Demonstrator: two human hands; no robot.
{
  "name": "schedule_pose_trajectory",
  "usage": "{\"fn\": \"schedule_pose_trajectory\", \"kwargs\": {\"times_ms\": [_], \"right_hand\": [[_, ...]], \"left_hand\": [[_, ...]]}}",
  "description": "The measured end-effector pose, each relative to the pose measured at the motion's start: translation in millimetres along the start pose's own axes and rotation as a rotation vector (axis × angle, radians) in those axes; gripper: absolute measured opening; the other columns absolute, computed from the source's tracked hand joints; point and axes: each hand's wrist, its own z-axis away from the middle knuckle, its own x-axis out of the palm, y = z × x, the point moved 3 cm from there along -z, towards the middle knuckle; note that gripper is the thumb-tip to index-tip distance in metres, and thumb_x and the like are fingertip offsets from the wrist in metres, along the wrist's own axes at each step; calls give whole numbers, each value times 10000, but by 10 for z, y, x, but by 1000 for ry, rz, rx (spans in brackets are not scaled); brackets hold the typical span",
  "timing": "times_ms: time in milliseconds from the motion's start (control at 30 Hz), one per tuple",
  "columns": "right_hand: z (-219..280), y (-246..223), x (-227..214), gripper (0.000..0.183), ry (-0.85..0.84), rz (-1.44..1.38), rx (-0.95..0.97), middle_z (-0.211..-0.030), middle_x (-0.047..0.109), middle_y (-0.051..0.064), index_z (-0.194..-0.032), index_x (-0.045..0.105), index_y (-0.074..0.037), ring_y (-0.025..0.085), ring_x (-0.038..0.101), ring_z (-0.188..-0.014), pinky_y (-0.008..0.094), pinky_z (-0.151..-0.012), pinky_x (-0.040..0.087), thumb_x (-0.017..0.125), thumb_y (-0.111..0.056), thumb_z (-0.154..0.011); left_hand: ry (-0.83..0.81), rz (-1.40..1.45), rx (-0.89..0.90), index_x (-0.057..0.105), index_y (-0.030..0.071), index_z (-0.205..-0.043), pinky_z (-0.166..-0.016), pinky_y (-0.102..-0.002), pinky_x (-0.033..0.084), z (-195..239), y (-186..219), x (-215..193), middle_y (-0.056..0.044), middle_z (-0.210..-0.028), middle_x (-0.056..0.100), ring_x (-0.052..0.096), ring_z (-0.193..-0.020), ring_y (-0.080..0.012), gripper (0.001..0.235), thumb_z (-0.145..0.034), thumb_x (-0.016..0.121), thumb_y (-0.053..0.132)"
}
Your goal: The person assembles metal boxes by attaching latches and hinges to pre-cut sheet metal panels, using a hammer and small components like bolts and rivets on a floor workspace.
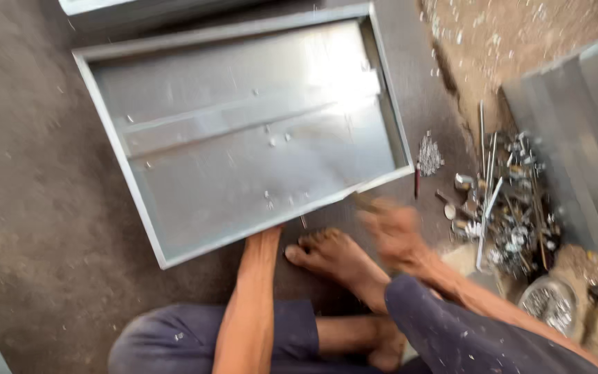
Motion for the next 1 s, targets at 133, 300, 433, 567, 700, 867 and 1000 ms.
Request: {"fn": "schedule_pose_trajectory", "kwargs": {"times_ms": [133,300,433,567,700,867,1000], "right_hand": [[610,546,-642,324,275,-454,1078,-648,620,105,-978,736,-111,205,521,-566,410,-538,465,650,-423,-991],[553,1116,-1198,383,347,-124,518,-844,708,108,-931,624,-52,203,613,-693,322,-591,529,821,-351,-796],[795,1436,-1218,278,310,-192,706,-935,764,71,-900,587,-103,142,738,-808,269,-692,617,836,-215,-846],[1030,1532,-1054,302,384,-247,772,-935,760,86,-900,567,-87,152,739,-823,282,-687,624,848,-160,-815],[1122,1664,-1027,233,383,-289,797,-962,769,78,-888,574,-96,118,747,-793,266,-655,614,801,-145,-901],[1092,1762,-1110,224,371,-208,780,-903,757,90,-896,592,-78,122,695,-689,256,-571,599,811,-124,-881],[1078,1755,-1171,266,391,-243,788,-891,770,91,-849,565,-69,122,693,-640,251,-504,545,817,-135,-900]], "left_hand": [[-6,-18,17,636,60,-1103,-843,-432,586,29,140,-14,-76,-1044,667,650,-951,-239,291,-1033,535,324],[3,-6,-22,641,61,-1093,-831,-428,590,40,-96,-114,-72,-1030,671,655,-936,-235,286,-1032,537,320],[-7,17,-71,646,61,-1084,-821,-426,593,109,-434,-137,-69,-1019,674,658,-924,-232,282,-1031,539,317],[-29,37,-69,650,61,-1075,-811,-423,596,45,-615,-68,-66,-1008,678,662,-912,-228,278,-1031,541,313],[13,37,-146,627,66,-1051,-884,-428,605,-71,-647,-241,-60,-1006,666,660,-949,-215,274,-1007,502,305],[-91,78,-152,632,71,-1051,-833,-396,597,-243,-821,-339,-52,-993,669,649,-914,-203,261,-1036,517,306],[-102,102,-132,632,78,-1041,-802,-376,596,-262,-875,-390,-45,-977,671,646,-891,-193,254,-1039,528,310]]}}
